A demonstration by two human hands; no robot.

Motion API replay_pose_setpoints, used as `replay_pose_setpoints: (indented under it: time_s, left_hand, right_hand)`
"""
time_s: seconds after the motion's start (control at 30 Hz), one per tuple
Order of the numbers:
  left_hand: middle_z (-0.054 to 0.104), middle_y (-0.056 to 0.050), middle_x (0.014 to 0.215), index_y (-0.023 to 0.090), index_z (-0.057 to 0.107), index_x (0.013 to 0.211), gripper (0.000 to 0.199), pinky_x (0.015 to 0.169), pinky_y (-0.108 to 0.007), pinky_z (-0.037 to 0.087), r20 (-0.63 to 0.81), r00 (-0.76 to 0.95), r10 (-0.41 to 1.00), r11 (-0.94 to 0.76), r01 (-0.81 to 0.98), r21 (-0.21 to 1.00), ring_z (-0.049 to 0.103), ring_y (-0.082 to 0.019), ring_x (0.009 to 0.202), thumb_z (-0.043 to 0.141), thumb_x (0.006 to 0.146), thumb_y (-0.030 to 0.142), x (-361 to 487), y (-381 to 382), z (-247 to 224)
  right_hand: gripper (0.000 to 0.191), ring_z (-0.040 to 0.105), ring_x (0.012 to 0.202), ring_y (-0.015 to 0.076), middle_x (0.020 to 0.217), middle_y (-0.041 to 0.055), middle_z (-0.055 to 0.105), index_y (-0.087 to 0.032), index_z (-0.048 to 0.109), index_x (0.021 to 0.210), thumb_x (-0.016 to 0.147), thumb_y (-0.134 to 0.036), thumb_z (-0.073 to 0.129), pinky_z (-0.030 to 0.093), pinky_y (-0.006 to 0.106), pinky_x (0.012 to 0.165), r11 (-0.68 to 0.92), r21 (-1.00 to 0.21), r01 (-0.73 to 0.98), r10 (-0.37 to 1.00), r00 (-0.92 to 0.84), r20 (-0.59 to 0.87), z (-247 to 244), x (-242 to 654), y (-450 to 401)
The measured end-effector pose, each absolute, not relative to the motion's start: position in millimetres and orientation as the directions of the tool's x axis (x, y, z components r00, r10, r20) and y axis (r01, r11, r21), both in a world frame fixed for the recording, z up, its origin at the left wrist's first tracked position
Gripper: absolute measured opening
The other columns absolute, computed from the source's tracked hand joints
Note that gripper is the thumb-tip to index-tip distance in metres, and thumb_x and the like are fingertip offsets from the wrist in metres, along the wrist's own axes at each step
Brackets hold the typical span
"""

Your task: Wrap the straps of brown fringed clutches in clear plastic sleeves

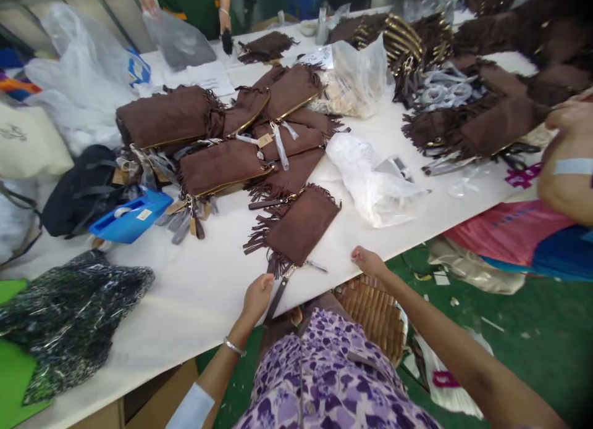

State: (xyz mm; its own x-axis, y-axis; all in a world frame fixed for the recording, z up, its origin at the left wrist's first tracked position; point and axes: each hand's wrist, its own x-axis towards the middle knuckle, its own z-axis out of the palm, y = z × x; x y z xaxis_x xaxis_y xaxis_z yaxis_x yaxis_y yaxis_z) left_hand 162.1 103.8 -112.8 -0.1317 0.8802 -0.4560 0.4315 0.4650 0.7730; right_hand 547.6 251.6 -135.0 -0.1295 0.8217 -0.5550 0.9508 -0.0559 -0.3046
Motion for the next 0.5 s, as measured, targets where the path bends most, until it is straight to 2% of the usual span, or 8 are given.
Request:
replay_pose_setpoints:
  time_s: [0.2,0.37,0.5]
  left_hand:
    - [0.064,-0.008,0.107,0.017,0.061,0.107,0.025,0.095,-0.036,0.046,-0.364,-0.227,0.903,0.427,0.389,0.816,0.059,-0.021,0.103,0.047,0.086,0.019,168.1,95.8,-129.1]
    - [0.060,-0.007,0.105,0.018,0.060,0.107,0.026,0.092,-0.035,0.046,-0.326,-0.207,0.923,0.386,0.510,0.769,0.058,-0.020,0.100,0.045,0.086,0.018,173.5,96.1,-127.5]
    - [0.058,-0.006,0.102,0.020,0.059,0.106,0.027,0.088,-0.033,0.048,-0.342,-0.208,0.917,0.397,0.573,0.717,0.059,-0.019,0.097,0.039,0.088,0.019,175.5,99.0,-128.2]
  right_hand:
    - [0.011,0.051,0.068,0.0141,0.076,0.0005,0.058,-0.020,0.055,0.091,0.081,-0.023,0.056,0.032,0.023,0.063,-0.063,-0.319,0.946,0.798,-0.144,-0.585,-133.7,549.0,256.9]
    - [0.008,0.051,0.067,0.0139,0.074,-0.0007,0.058,-0.020,0.053,0.088,0.080,-0.021,0.052,0.033,0.022,0.062,-0.092,-0.339,0.936,0.809,-0.128,-0.574,-116.4,540.8,255.6]
    - [0.005,0.054,0.065,0.0146,0.068,-0.0013,0.059,-0.020,0.052,0.078,0.074,-0.017,0.049,0.038,0.024,0.063,-0.029,-0.386,0.922,0.857,-0.175,-0.484,-103.0,535.1,247.5]
